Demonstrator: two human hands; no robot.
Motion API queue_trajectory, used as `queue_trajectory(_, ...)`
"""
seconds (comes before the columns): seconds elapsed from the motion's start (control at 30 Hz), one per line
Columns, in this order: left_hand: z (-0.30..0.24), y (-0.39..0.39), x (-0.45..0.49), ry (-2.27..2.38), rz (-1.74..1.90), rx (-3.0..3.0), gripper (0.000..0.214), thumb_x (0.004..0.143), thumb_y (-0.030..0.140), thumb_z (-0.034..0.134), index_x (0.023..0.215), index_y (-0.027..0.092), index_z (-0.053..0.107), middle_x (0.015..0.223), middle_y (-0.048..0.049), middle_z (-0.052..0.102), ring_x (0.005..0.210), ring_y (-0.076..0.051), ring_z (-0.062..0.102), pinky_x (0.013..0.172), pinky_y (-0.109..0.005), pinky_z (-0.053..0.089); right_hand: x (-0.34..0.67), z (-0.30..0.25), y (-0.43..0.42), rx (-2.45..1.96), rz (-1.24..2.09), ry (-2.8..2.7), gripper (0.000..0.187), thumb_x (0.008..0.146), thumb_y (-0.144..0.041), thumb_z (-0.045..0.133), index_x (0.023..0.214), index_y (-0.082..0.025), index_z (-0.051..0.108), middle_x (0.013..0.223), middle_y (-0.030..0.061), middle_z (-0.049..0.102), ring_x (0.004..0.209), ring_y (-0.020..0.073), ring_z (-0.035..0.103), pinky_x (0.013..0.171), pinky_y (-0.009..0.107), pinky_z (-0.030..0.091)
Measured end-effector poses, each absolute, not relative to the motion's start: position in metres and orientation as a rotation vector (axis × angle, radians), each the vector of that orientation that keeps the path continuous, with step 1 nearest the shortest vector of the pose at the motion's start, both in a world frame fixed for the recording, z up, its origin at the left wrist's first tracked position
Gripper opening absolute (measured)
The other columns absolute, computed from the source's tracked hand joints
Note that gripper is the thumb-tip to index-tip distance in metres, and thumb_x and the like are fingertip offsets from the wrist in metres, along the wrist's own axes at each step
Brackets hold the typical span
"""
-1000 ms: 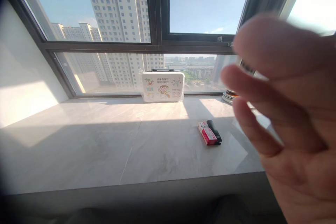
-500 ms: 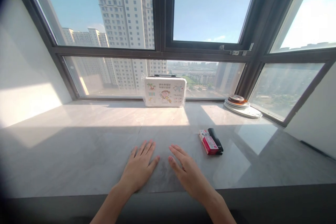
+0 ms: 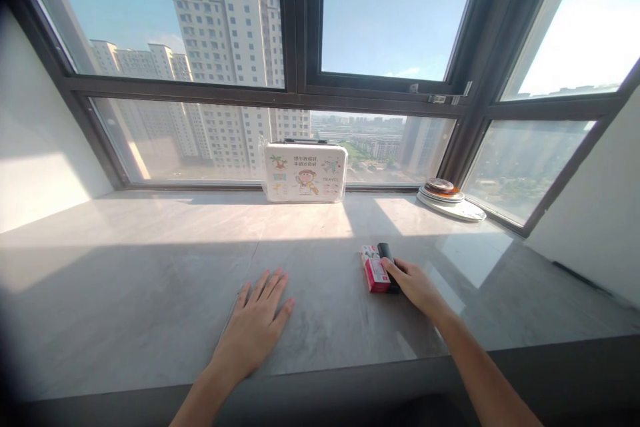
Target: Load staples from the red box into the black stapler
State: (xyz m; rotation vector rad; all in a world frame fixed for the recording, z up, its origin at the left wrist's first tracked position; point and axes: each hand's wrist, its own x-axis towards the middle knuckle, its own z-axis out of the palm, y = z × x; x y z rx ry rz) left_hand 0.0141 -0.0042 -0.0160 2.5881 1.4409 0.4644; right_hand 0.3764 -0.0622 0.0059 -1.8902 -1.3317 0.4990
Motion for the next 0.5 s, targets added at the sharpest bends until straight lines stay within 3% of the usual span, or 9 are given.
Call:
queue_trajectory(0.2, -0.009, -0.004, 0.01, 1.419, 0.643, 2.332, 0.062, 0.102, 0.06, 0.026, 0.153, 0.026, 0.038, 0.158, -0.0036, 0.041, 0.15, -0.024, 0.028, 0.125, -0.047, 0.013, 0.273, 0.008, -0.033, -1.807, 0.515, -1.382, 0.058, 0.089, -0.068, 0.045, 0.087, -0.019, 0.076, 0.07, 0.0027, 0.067, 0.069, 0.0214, 0.061, 0.062, 0.027, 0.041)
queue_trajectory(0.37, -0.006, 0.005, 0.01, 1.492, 0.922, 2.018, 0.064, 0.097, 0.063, 0.039, 0.145, 0.021, 0.046, 0.146, -0.0093, 0.054, 0.136, -0.027, 0.047, 0.111, -0.041, 0.038, 0.196, 0.001, -0.009, -1.858, 0.443, -1.399, 0.056, 0.094, -0.068, 0.04, 0.099, -0.024, 0.075, 0.072, 0.0029, 0.069, 0.068, 0.0219, 0.062, 0.059, 0.027, 0.037)
queue_trajectory(0.5, -0.004, 0.014, 0.015, 1.595, 1.074, 2.088, 0.061, 0.088, 0.055, 0.058, 0.138, 0.019, 0.052, 0.133, -0.0116, 0.059, 0.124, -0.03, 0.055, 0.101, -0.041, 0.044, 0.198, -0.006, -0.012, -1.797, 0.45, -1.356, 0.057, 0.095, -0.067, 0.039, 0.092, -0.021, 0.073, 0.067, 0.0029, 0.066, 0.062, 0.0205, 0.06, 0.056, 0.027, 0.036)
